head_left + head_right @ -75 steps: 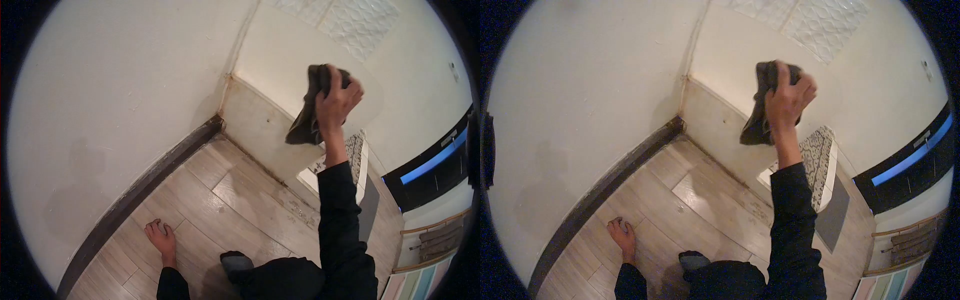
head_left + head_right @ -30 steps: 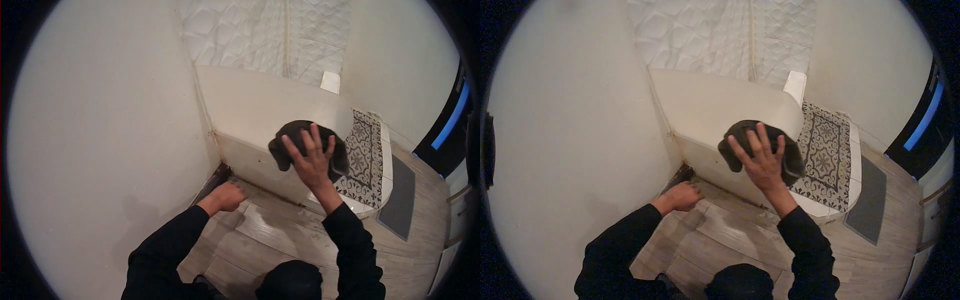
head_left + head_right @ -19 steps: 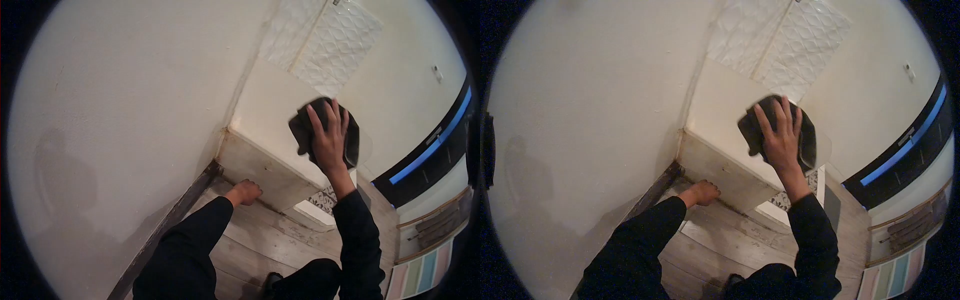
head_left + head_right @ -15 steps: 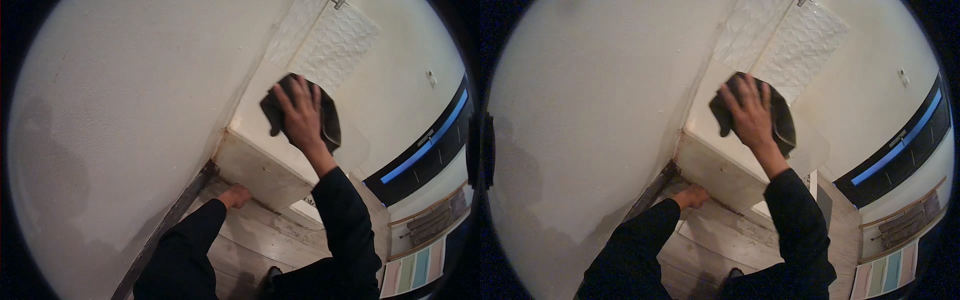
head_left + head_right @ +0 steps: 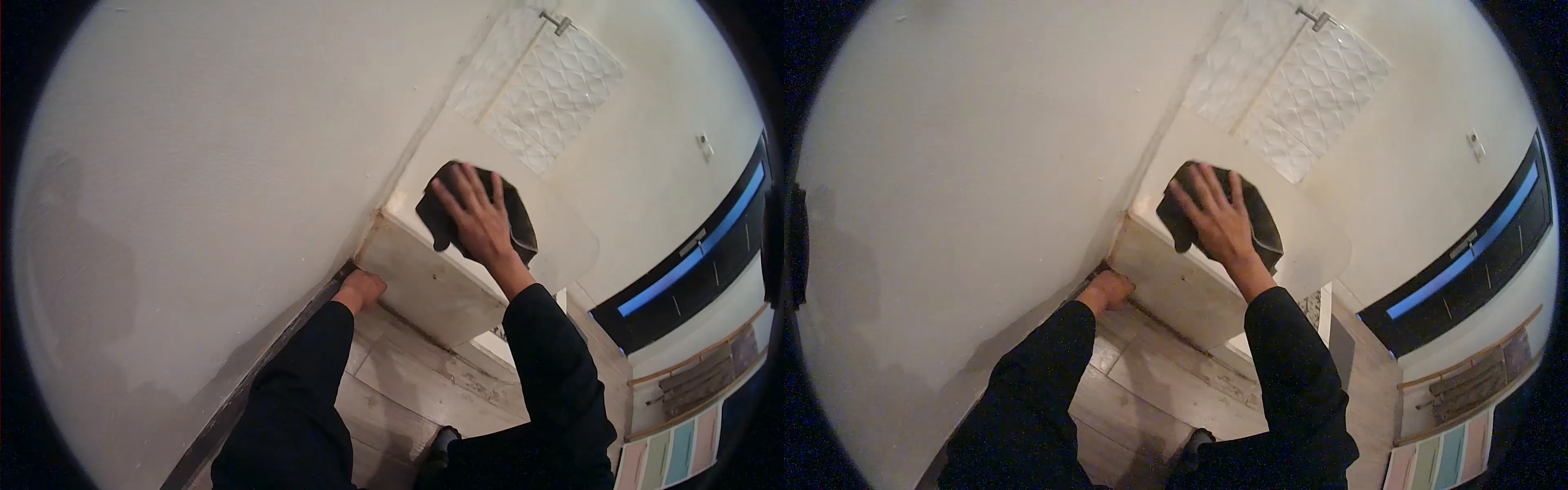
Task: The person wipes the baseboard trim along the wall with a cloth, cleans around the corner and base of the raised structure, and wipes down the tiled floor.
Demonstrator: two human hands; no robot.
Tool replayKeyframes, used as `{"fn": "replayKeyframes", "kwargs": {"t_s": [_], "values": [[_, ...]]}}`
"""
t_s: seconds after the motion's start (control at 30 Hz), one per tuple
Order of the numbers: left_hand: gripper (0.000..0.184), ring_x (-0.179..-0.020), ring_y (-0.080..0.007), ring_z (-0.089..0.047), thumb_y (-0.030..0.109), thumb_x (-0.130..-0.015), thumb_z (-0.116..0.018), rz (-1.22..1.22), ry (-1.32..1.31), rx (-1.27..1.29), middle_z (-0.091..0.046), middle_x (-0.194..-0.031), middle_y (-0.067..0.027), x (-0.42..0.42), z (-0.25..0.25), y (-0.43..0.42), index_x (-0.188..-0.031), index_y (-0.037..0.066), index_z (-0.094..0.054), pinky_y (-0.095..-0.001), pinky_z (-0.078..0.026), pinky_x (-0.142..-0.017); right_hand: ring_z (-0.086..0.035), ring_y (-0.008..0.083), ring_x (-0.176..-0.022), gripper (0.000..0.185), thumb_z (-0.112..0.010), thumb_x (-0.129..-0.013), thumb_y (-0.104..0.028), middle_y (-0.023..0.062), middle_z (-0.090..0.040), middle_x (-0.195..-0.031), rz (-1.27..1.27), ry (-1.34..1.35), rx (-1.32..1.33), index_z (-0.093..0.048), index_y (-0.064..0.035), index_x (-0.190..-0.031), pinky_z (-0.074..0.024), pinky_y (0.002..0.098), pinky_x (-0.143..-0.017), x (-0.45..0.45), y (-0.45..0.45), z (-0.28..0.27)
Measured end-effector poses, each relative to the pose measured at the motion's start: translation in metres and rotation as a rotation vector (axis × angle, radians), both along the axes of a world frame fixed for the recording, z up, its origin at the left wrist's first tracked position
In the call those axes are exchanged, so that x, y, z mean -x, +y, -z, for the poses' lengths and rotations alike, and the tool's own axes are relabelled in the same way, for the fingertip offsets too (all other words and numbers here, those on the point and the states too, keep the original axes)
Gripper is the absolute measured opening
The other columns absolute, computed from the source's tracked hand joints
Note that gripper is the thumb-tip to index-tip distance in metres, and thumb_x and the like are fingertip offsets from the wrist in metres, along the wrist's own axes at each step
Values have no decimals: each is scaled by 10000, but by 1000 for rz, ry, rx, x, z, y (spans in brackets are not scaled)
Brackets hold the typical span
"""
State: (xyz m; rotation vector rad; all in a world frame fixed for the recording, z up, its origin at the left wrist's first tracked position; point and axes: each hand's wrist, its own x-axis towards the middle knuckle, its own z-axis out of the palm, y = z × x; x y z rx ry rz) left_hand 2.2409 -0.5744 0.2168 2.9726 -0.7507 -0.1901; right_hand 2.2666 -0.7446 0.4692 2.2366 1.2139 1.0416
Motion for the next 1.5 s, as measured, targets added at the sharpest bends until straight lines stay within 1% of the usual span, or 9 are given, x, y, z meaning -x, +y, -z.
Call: {"fn": "replayKeyframes", "kwargs": {"t_s": [0.2, 0.37, 0.53, 0.63, 0.87, 1.0, 1.1, 1.27, 1.5], "values": [[286, -1042, -299, -689, 170, -765, -674, -86, 18, 118, -709, -1088, -147, 28, -10, 23, -1029, 74, -722, -447, -561, -867, -275, 322, -1487, 681, -513, -865, -48, 169, -341, -1572, 75, -167, -264, -393, -205, -1517, -150, 621, -1170, -21, 54, -27], [236, -982, -313, -706, 158, -745, -676, -86, 1, 60, -726, -1025, -150, 35, -33, 18, -955, 69, -735, -447, -564, -847, -277, 316, -1490, 608, -492, -880, -46, 198, -365, -1554, -98, -117, -435, -445, -125, -1481, -117, 605, -1186, -40, 74, 6], [183, -957, -320, -709, 162, -748, -670, -46, 74, -175, -731, -992, -147, 46, -50, 4, -889, 65, -737, -449, -567, -826, -302, 270, -1482, 567, -510, -891, -90, 136, -401, -1542, -179, 44, -226, -479, -165, -1452, -153, 568, -1205, -29, 31, 59], [187, -942, -321, -710, 165, -743, -679, 23, -26, -126, -733, -967, -142, 50, -46, -1, -896, 76, -739, -450, -569, -815, -322, 258, -1474, 571, -534, -891, -148, 110, -402, -1547, -211, 16, -68, -485, -241, -1451, -155, 580, -1201, -24, -19, 62], [177, -929, -318, -709, 168, -734, -694, -89, -57, -107, -733, -943, -134, 56, -46, 37, -886, 90, -741, -445, -572, -801, -328, 256, -1474, 572, -552, -898, -196, 114, -394, -1558, 8, -234, -301, -482, -294, -1457, -118, 644, -1166, -9, -42, 5], [184, -954, -314, -701, 170, -739, -694, -99, -39, -239, -729, -958, -123, 60, -47, 59, -907, 106, -735, -438, -561, -831, -336, 267, -1469, 541, -548, -891, -182, 121, -408, -1547, -116, -135, -395, -517, -260, -1426, -120, 644, -1169, -20, -22, 20], [196, -973, -312, -693, 173, -745, -693, -120, -9, -253, -727, -972, -121, 59, -55, 47, -927, 111, -728, -439, -550, -859, -336, 275, -1468, 514, -557, -869, -161, 131, -430, -1526, -181, -56, -220, -547, -215, -1379, -124, 618, -1188, -23, -28, 48], [194, -987, -312, -689, 165, -749, -676, -110, -16, -149, -727, -981, -122, 53, -47, 39, -930, 116, -725, -446, -545, -870, -341, 231, -1467, 608, -609, -835, -199, 83, -428, -1533, -165, -11, -114, -503, -289, -1427, -109, 657, -1170, -9, -73, 73], [172, -976, -319, -694, 144, -759, -668, -106, -45, -129, -728, -980, -123, 46, -54, 36, -914, 104, -732, -452, -558, -837, -365, 214, -1457, 635, -608, -869, -284, 51, -407, -1555, -5, -55, 35, -445, -362, -1478, -78, 651, -1169, 22, -172, 44]]}}
